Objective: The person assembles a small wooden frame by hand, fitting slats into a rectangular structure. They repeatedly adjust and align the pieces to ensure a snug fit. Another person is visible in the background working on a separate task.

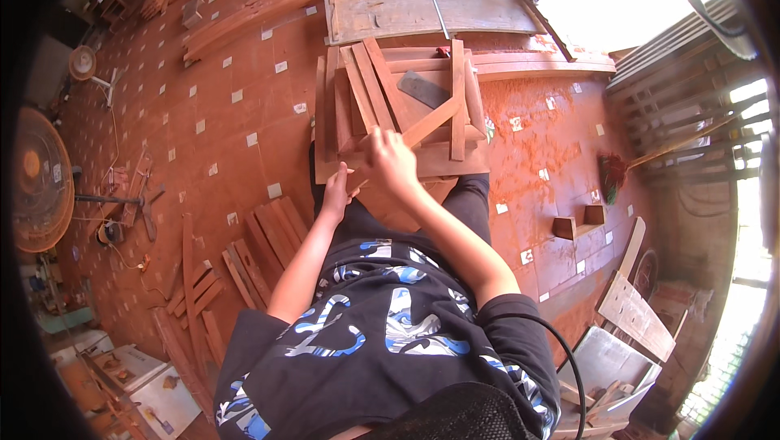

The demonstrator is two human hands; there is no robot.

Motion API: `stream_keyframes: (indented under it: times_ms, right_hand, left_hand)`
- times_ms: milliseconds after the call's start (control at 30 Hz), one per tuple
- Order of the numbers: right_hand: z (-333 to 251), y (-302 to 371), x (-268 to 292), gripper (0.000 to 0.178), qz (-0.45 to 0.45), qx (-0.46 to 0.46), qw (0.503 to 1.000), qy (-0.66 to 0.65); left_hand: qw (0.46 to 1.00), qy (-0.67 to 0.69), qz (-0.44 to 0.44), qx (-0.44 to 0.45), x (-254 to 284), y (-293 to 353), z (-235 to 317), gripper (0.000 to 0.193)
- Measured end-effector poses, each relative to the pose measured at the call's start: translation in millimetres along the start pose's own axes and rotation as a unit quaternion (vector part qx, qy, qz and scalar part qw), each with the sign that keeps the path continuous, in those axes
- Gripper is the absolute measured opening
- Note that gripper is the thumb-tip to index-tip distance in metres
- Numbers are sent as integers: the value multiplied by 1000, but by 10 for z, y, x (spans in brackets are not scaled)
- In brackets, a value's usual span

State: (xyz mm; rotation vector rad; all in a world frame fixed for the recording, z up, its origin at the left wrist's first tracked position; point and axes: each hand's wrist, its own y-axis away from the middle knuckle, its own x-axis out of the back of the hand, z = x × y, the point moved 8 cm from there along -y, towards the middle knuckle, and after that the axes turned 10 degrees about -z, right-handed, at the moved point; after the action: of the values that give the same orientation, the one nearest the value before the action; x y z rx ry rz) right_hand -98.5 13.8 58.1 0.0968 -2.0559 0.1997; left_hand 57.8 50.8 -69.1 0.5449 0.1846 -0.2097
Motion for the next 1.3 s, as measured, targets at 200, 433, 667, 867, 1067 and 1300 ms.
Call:
stream_keyframes:
  times_ms: [200, 433, 667, 867, 1067, 1300]
  right_hand:
    - [1127, -288, 623, 71, 115, -122, 983, 72]
    - [516, -232, 250, 73, 115, -90, 982, 123]
    - [-462, 150, -118, 70, 23, 98, 995, -9]
    - [840, -254, 451, 69, 127, -70, 981, 129]
    - [1540, -370, 789, 77, 147, -184, 963, 130]
    - [150, -11, 7, 73, 117, -15, 991, 59]
  left_hand:
    - [999, -22, -6, -29, -4, -82, 81, 47]
    - [999, -28, 27, -37, 51, -148, 69, 46]
    - [999, 11, 15, -48, 99, -122, 39, 50]
    - [998, -41, 27, -43, 33, -95, 161, 49]
    - [998, -30, 21, -48, 46, -114, 155, 46]
    - [996, -47, 74, -35, 24, -122, 170, 45]
